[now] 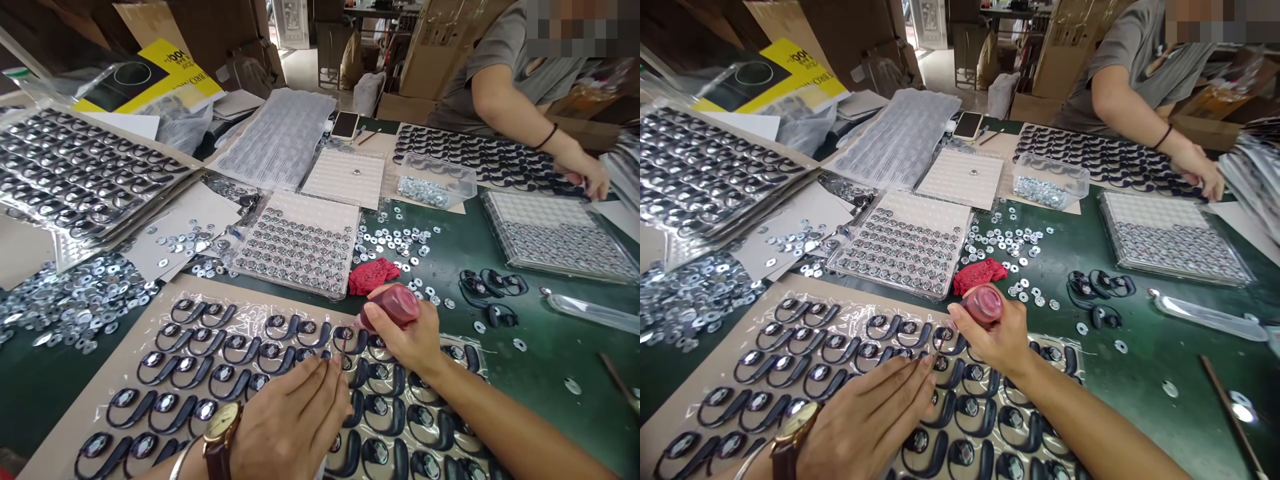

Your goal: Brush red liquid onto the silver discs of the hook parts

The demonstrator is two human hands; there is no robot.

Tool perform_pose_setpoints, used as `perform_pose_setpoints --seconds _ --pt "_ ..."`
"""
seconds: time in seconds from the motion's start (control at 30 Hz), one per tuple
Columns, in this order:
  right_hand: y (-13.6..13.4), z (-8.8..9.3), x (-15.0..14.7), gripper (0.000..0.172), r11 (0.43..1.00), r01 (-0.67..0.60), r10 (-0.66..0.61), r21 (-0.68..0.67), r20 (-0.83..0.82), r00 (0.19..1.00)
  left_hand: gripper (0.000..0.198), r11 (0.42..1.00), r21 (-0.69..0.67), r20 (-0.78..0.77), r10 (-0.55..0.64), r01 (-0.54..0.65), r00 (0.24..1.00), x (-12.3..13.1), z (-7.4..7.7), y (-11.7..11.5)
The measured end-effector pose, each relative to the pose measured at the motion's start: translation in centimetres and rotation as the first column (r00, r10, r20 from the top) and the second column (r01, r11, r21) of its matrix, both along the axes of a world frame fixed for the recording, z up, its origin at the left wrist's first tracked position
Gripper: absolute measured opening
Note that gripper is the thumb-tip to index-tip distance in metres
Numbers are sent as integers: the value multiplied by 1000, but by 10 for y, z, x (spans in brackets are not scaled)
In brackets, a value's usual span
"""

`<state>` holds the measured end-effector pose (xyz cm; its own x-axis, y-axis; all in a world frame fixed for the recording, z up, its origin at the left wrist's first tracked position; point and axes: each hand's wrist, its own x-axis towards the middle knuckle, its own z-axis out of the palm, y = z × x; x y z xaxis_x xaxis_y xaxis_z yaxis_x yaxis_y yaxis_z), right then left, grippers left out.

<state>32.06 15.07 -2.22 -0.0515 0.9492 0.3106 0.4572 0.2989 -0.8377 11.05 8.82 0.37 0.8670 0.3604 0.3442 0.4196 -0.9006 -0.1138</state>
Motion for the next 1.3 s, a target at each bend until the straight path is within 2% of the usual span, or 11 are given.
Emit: perform_pose_setpoints --seconds 0.23,0.43,0.57,0.9,1.0,1.17,1.3 --pt "3 2 -2 21 1000 -10 10 4 43 999 26 1000 -9 56 18 -18 998 2 4 3" --pt "2 5 1 26 1000 3 -2 -10 108 994 21 988 -149 165 73 -48 984 1 6 9" --pt "1 6 2 28 999 -10 14 -48 90 996 25 964 -264 214 96 -38 972 -4 3 12" --pt "-1 11 1 26 998 -59 61 -37 52 997 29 920 -391 287 122 0 950 -6 9 20" --pt "-2 8 1 22 993 -101 102 -54 13 995 28 881 -473 345 185 0 920 -7 8 25" --pt "-4 -1 0 16 987 -148 145 -69 -46 988 24 769 -639 435 350 10 830 -9 7 34" --pt "-3 3 -1 18 985 -169 166 -27 -98 981 21 751 -660 456 400 0 795 -11 7 36"
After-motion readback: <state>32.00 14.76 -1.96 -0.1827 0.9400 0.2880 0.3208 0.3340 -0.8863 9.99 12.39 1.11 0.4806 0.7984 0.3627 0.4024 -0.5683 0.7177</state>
